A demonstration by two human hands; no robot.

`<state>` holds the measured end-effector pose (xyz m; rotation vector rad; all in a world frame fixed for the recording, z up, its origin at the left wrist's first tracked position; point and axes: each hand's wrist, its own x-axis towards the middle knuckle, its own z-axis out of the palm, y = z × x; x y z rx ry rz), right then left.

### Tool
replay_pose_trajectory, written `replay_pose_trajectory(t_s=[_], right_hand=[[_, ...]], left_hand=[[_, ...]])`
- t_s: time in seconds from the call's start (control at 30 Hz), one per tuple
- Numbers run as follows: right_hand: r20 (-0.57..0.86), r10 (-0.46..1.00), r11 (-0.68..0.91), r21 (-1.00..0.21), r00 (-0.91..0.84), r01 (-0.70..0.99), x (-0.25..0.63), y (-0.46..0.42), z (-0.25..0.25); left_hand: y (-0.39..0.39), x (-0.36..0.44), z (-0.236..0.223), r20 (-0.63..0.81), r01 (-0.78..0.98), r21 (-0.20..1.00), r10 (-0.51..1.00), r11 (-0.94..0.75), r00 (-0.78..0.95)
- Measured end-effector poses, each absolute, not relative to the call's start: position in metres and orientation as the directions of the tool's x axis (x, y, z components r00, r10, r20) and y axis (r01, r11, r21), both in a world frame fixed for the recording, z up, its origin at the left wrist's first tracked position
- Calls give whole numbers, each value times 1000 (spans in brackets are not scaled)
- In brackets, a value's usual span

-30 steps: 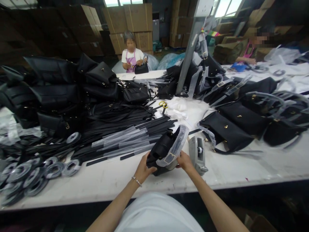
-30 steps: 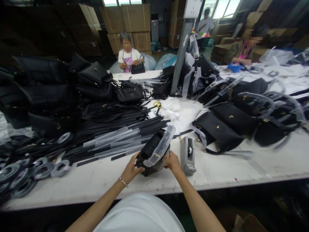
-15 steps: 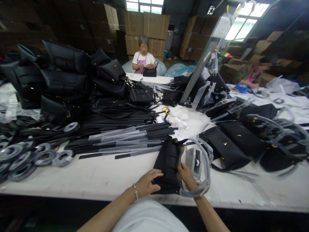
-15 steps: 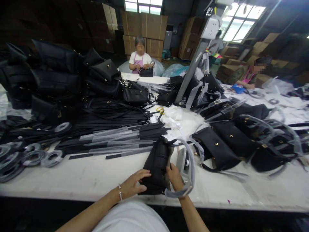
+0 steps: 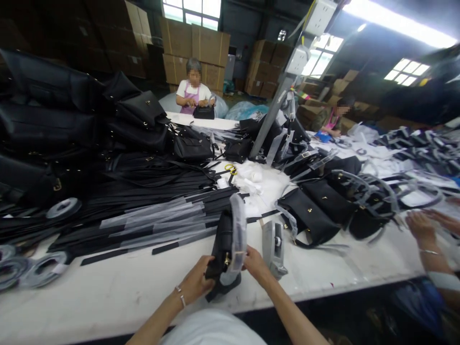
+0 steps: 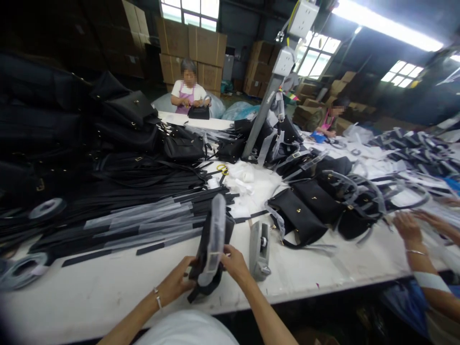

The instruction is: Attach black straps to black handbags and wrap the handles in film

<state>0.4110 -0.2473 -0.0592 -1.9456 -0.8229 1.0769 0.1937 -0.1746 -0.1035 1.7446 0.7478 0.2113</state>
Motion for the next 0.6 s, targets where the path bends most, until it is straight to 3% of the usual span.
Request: replay_pose_trajectory(t_s=[0.17,0.33,0.47,0.6], right_hand=[[-248,833,-441,-837,494,324,393,-243,-63],[-217,878,-361,-885,426,294,396,-257,-72],[-188,870,-293,-941,455,171,394,-283,-74],[-365,789,-367,-925,495,-98,381,-315,-75]], left_hand=[[-169,178,-102,-322,376,926,573,26,754],[-155,180,-95,-327,371,928,536,27,778],[-108,203,-83,-211,390,910,657,-139,724],[-56,265,-50,66,248,866,591,-434,804]])
